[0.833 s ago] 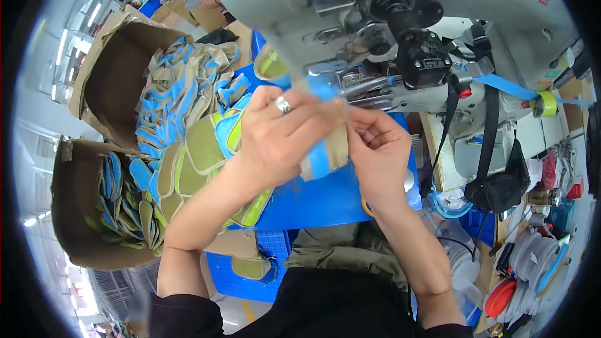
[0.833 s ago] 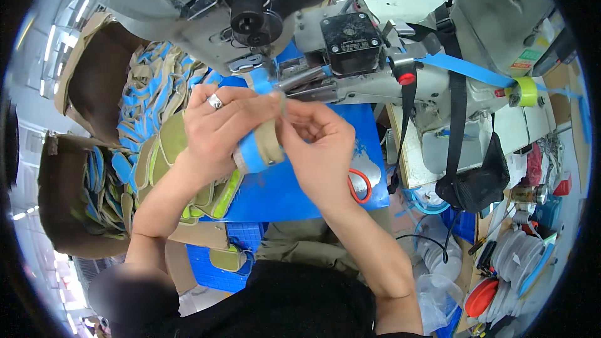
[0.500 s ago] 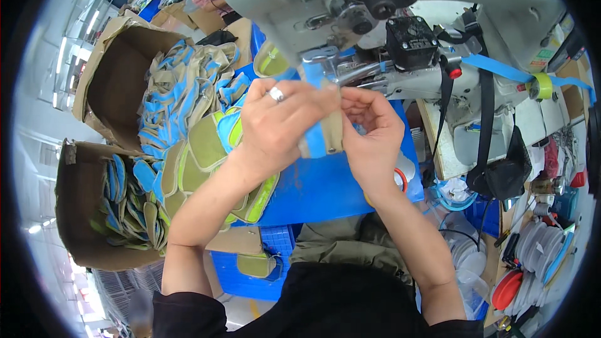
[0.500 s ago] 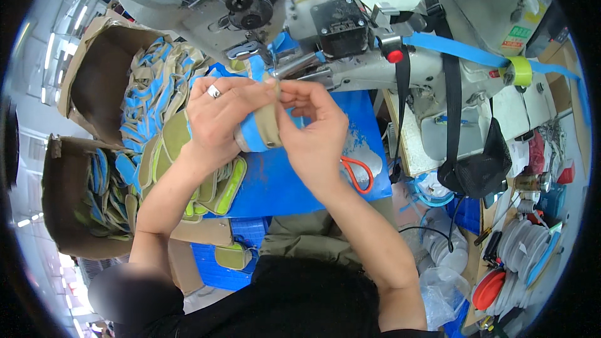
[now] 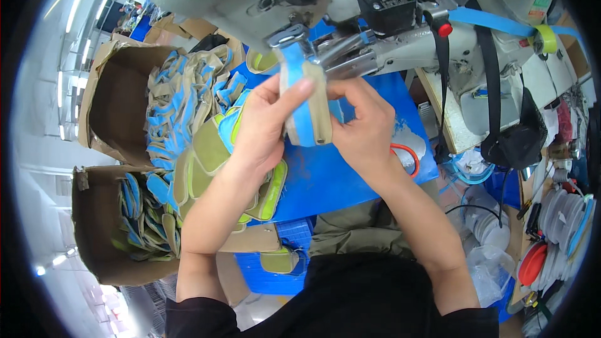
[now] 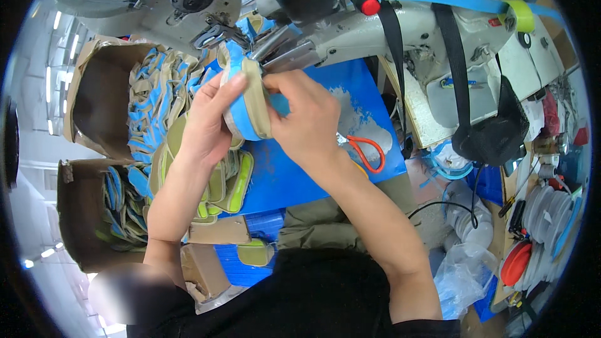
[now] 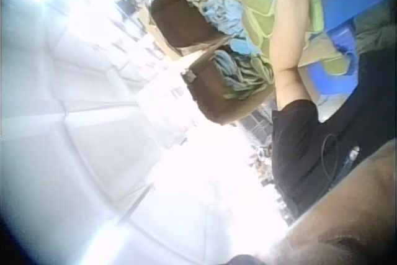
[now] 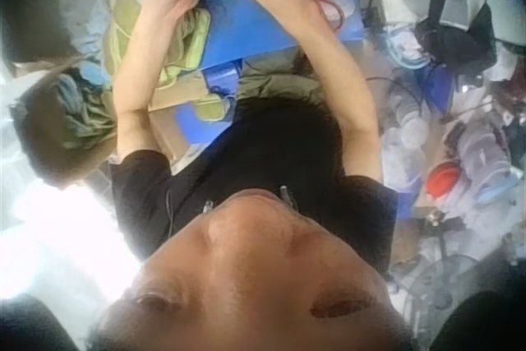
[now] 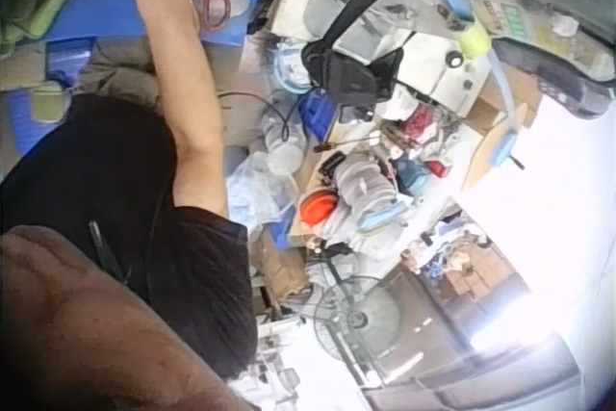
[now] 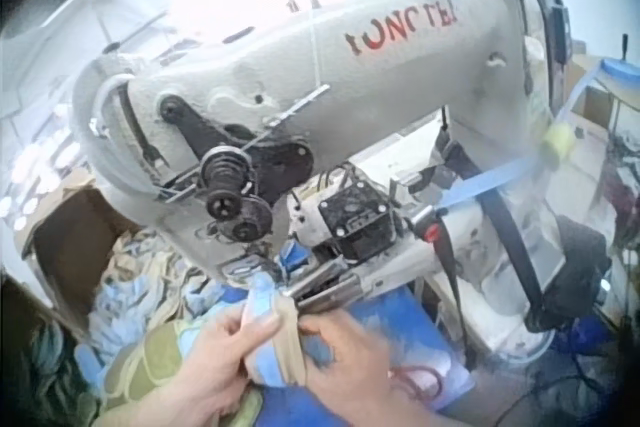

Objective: The person aligns blue and green fabric pieces under a sewing machine presser foot and guides them through the machine to stitch the edges. They repeatedly pick up fabric pieces, position them for sewing, and trim excess thread using scissors.

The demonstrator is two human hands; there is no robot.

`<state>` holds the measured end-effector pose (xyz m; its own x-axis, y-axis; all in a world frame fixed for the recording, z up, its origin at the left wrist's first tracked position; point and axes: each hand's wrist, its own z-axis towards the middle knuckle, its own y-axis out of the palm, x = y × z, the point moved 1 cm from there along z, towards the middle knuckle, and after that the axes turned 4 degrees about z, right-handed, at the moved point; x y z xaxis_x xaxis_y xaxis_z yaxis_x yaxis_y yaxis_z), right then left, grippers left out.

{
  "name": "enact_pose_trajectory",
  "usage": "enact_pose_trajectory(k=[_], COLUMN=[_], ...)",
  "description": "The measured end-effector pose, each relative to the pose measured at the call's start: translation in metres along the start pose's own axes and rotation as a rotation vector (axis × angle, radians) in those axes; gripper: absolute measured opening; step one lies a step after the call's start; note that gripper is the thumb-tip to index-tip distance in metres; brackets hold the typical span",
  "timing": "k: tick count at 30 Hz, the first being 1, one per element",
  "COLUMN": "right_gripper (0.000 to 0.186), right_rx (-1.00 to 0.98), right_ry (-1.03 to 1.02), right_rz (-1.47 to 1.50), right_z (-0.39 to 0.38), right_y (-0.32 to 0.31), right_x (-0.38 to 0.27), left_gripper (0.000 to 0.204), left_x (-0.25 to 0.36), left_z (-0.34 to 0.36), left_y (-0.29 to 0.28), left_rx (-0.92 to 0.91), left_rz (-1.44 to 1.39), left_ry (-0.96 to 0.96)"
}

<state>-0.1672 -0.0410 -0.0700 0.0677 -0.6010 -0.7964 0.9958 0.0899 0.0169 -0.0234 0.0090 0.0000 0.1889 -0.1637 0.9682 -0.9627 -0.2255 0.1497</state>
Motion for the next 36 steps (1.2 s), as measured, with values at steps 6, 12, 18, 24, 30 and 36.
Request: enact_pose_trajectory(k=[6, 12, 18, 24, 30, 36], right_gripper=[0.020, 0.024, 0.036, 0.040, 0.036, 0.032], right_rx=[0.054, 0.007, 0.004, -0.010, 0.015, 0.028], right_ry=[0.035, 0.070, 0.140, 0.150, 0.210, 0.390], right_rz=[0.061, 0.139, 0.206, 0.231, 0.297, 0.434], right_z=[-0.005, -0.007, -0.007, -0.011, -0.013, -0.008], right_y=[0.003, 0.003, 0.007, 0.009, 0.008, 0.007], right_x=[0.004, 0.006, 0.007, 0.015, 0.013, 0.001], left_gripper=[0.027, 0.030, 0.029, 0.030, 0.031, 0.031], left_x=[0.004, -0.008, -0.010, -0.009, -0.004, 0.005], left_z=[0.006, 0.007, 0.011, 0.010, 0.015, 0.017], left_y=[-0.002, 0.001, 0.005, 0.004, 0.005, 0.006], left_rx=[0.036, 0.052, 0.043, 0.038, 0.068, 0.052], left_rz=[-0.062, 0.098, 0.088, 0.108, 0.147, 0.119], left_ry=[-0.075, 0.116, 0.165, 0.161, 0.174, 0.166])
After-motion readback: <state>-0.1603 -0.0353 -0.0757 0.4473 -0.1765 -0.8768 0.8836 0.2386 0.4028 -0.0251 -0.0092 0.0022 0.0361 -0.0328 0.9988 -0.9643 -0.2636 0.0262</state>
